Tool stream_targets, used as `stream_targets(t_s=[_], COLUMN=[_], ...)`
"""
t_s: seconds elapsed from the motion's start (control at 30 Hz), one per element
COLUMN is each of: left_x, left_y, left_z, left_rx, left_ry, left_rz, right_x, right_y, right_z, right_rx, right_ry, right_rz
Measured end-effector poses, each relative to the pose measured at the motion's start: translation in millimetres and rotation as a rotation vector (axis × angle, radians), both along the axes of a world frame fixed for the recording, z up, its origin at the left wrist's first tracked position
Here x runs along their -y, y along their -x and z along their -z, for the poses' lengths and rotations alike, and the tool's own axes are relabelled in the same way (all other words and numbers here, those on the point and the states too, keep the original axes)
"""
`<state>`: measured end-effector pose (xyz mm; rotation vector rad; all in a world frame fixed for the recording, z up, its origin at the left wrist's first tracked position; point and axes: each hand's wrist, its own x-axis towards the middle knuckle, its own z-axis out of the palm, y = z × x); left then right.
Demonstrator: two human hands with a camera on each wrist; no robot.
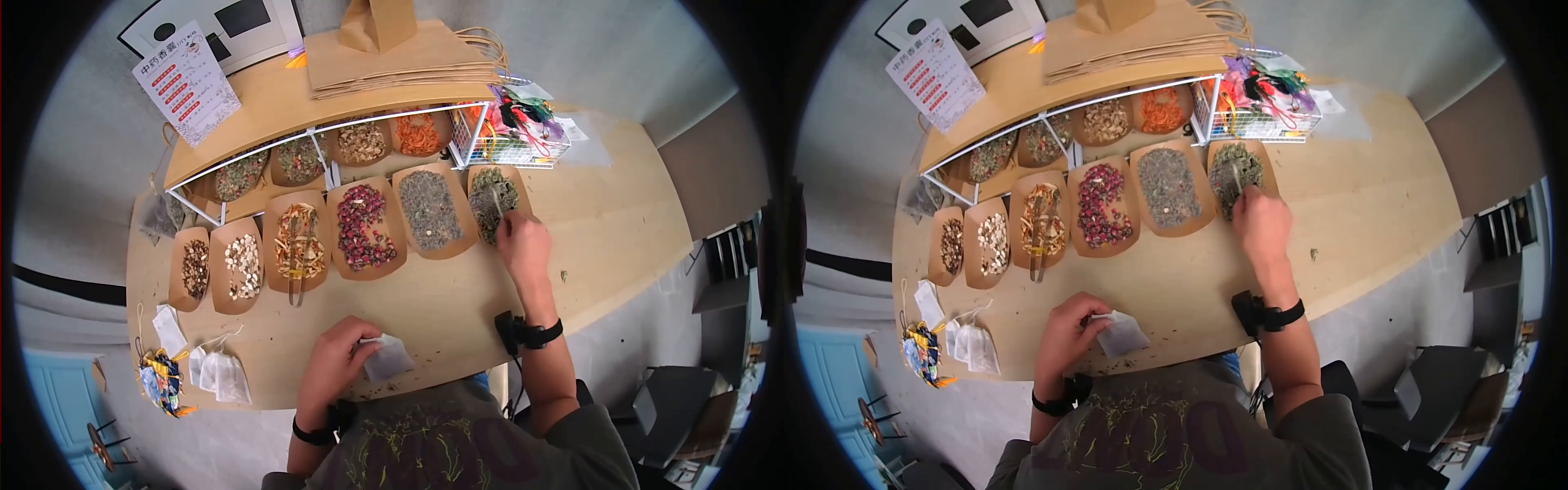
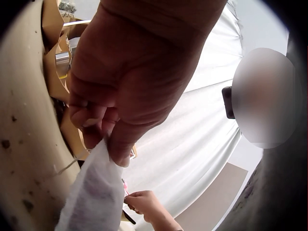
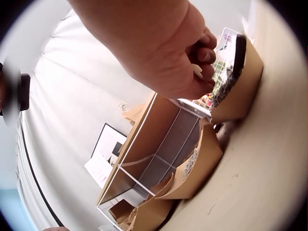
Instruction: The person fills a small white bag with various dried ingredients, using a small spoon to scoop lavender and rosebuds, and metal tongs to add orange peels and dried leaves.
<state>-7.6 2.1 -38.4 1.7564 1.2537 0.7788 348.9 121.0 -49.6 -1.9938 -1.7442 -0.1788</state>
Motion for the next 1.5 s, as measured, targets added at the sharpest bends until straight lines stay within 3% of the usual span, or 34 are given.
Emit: stream_targets(t_s=[0.13, 0.27, 0.33, 0.37, 0.43, 0.47, 0.8, 0.93, 1.07, 1.23, 1.37, 1.43, 1.5], left_x=[2, 2, 2, 3, 3, 3, 4, 8, 8, 8, 9, 9, 9], left_y=[-1, 0, 0, 0, -1, -1, -5, -2, -3, -5, -4, -4, -4], left_z=[-1, 3, 0, -1, -1, 1, -2, -1, 2, 0, 1, 0, 1], left_rx=[0.002, -0.008, -0.019, -0.018, 0.004, 0.008, -0.005, 0.0, -0.011, -0.008, -0.007, -0.003, -0.002], left_ry=[0.012, -0.02, 0.0, 0.001, 0.03, 0.031, 0.015, 0.026, -0.002, -0.01, -0.015, -0.011, -0.014], left_rz=[0.009, 0.027, 0.025, 0.024, 0.003, 0.004, 0.042, 0.021, 0.04, 0.057, 0.052, 0.05, 0.052], right_x=[3, 11, 15, 19, 27, 30, 12, 25, 30, 19, 16, 9, 0], right_y=[33, 40, 19, 9, -6, -6, 58, 26, 24, 47, 38, 21, 17], right_z=[4, 0, 2, 2, 1, 1, 3, 1, 6, 6, 3, 6, 10], right_rx=[-0.021, -0.054, -0.036, -0.036, 0.02, 0.04, -0.018, -0.016, -0.005, -0.06, -0.071, -0.043, -0.028], right_ry=[-0.102, -0.203, -0.247, -0.246, -0.091, -0.049, -0.21, -0.098, -0.03, -0.173, -0.208, -0.148, -0.154], right_rz=[-0.233, -0.316, -0.128, -0.129, 0.105, 0.117, -0.243, -0.031, -0.009, -0.163, -0.171, -0.052, -0.057])
